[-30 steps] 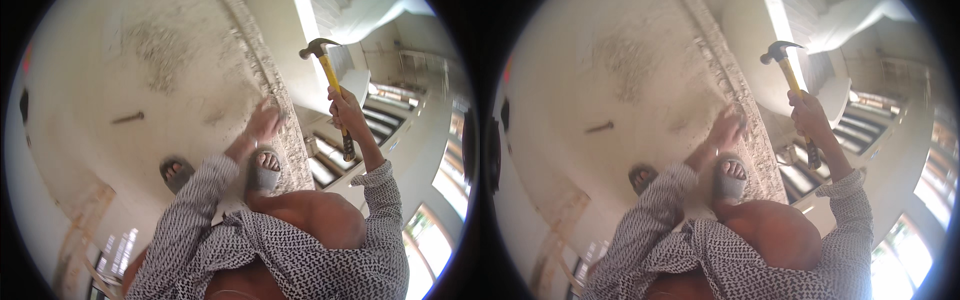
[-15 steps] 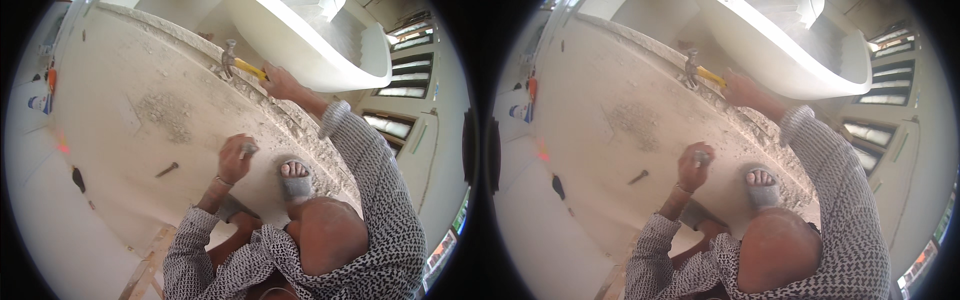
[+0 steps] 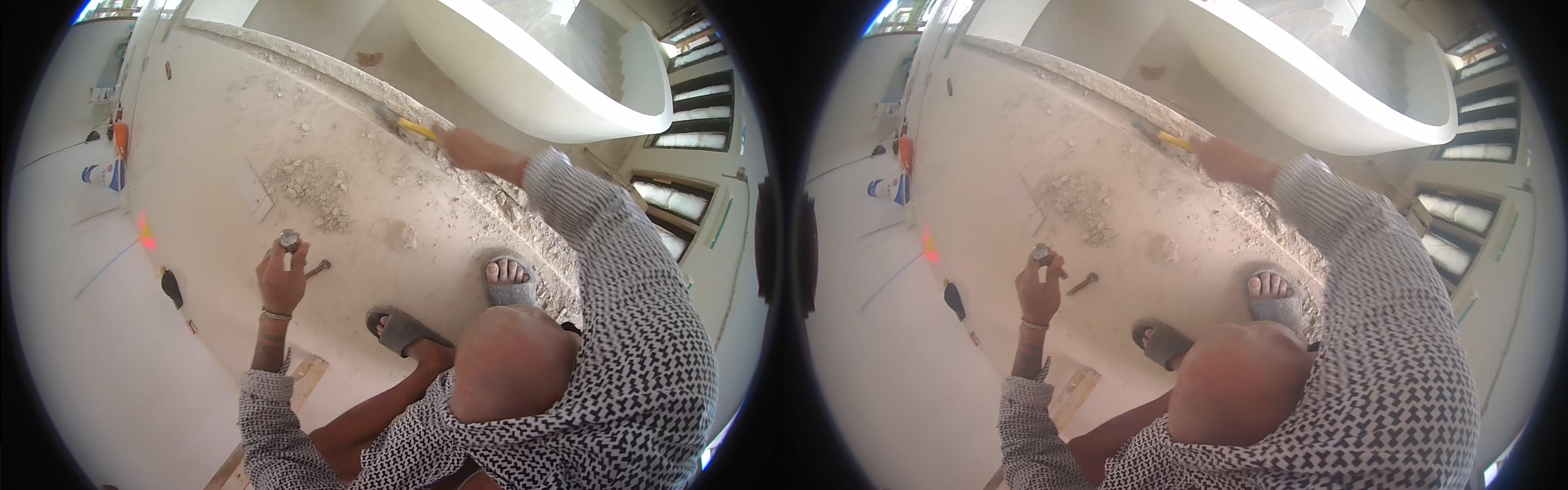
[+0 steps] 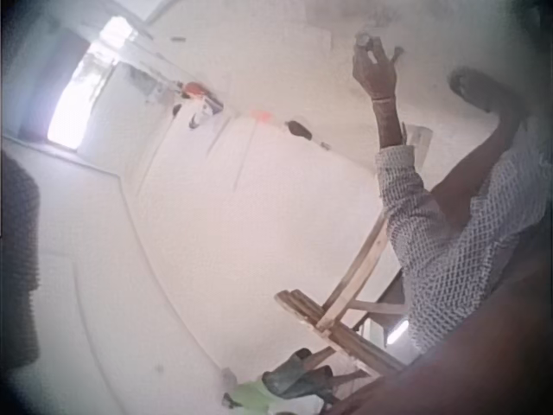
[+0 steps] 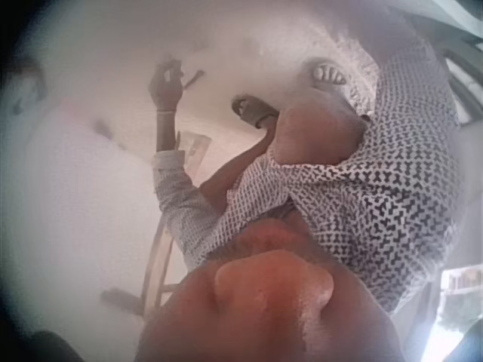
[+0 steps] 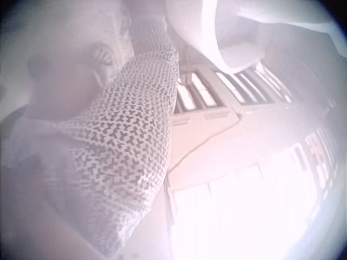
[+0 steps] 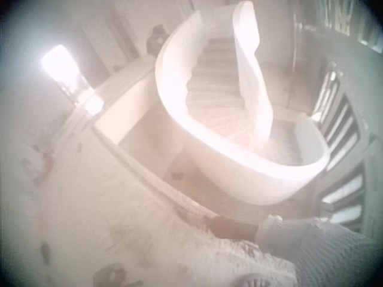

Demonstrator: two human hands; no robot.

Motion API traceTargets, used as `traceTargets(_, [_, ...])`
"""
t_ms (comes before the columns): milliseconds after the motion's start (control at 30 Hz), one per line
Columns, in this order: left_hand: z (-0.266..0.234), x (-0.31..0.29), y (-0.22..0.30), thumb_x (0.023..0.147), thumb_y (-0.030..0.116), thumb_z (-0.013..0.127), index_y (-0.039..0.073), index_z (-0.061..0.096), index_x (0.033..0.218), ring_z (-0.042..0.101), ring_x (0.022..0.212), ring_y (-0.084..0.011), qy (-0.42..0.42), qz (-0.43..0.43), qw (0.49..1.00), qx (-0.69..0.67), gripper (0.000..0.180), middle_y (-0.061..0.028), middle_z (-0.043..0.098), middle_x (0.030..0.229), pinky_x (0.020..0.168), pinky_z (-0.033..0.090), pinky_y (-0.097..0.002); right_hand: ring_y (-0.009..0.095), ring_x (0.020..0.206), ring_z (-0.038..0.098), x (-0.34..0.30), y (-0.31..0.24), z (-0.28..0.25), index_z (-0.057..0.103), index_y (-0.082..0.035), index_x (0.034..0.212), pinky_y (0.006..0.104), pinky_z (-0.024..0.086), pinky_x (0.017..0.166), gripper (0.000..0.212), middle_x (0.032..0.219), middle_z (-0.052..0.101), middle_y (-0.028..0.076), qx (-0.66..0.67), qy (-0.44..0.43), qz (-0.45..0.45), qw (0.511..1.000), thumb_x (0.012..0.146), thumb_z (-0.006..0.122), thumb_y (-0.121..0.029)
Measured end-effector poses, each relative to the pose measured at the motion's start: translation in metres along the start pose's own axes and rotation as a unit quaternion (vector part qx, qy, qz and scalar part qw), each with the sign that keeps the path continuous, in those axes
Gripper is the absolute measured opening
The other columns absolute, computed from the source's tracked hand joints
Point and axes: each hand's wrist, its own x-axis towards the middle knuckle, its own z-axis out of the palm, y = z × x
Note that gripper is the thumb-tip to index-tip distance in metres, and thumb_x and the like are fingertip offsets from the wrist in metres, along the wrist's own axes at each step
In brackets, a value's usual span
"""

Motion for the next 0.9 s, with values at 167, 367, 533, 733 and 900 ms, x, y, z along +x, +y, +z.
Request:
traceTargets(167, [-0.047, 0.006, 0.002, 0.098, 0.017, 0.068, 0.000, 0.065, 0.099, 0.071, 0.073, -0.0239, -0.034, -0.040, 0.998, 0.037, 0.017, -0.0126, 0.072, 0.084, 0.068, 0.054, -0.0362, 0.037, 0.064, 0.067, -0.126, 0.006, -0.011, 0.047, -0.002, 0.129, 0.0510, 0.051, 0.056, 0.031, 0.073, 0.066, 0.018, -0.026, -0.027, 0.081, 0.996, 0.099, 0.047, -0.008])
traceTargets(367, [-0.037, 0.014, 0.010, 0.100, 0.017, 0.063, -0.001, 0.061, 0.101, 0.069, 0.068, -0.0216, -0.097, -0.021, 0.995, -0.001, 0.018, -0.0114, 0.069, 0.079, 0.063, 0.053, -0.0342, 0.042, 0.065, 0.067, -0.242, 0.010, -0.015, 0.048, -0.001, 0.120, 0.0553, 0.049, 0.057, 0.026, 0.070, 0.065, 0.021, -0.016, -0.002, 0.149, 0.989, 0.094, 0.051, -0.005])
traceTargets(533, [0.023, 0.039, 0.017, 0.101, 0.018, 0.061, 0.000, 0.058, 0.099, 0.065, 0.062, -0.0220, -0.158, 0.048, 0.985, -0.040, 0.018, -0.0092, 0.064, 0.072, 0.060, 0.050, -0.0353, 0.042, 0.067, 0.068, -0.292, -0.003, -0.015, 0.050, -0.001, 0.116, 0.0550, 0.050, 0.058, 0.025, 0.070, 0.065, 0.020, -0.009, -0.002, 0.182, 0.983, 0.092, 0.053, -0.005])
traceTargets(733, [0.085, 0.083, 0.012, 0.101, 0.021, 0.060, 0.001, 0.057, 0.095, 0.056, 0.057, -0.0216, -0.223, 0.097, 0.968, -0.062, 0.020, -0.0086, 0.056, 0.065, 0.055, 0.044, -0.0362, 0.042, 0.066, 0.067, -0.334, -0.010, 0.011, 0.053, -0.008, 0.116, 0.0559, 0.048, 0.058, 0.025, 0.068, 0.064, 0.020, -0.005, 0.026, 0.268, 0.963, 0.092, 0.058, -0.011])
traceTargets(900, [0.160, 0.118, 0.031, 0.098, 0.021, 0.062, 0.000, 0.054, 0.090, 0.048, 0.058, -0.0137, -0.276, 0.186, 0.923, -0.195, 0.024, -0.0057, 0.050, 0.063, 0.055, 0.040, -0.0335, 0.040, 0.069, 0.069, -0.414, -0.048, 0.021, 0.059, -0.007, 0.114, 0.0516, 0.050, 0.060, 0.026, 0.072, 0.067, 0.019, 0.023, 0.066, 0.366, 0.928, 0.091, 0.066, -0.018])
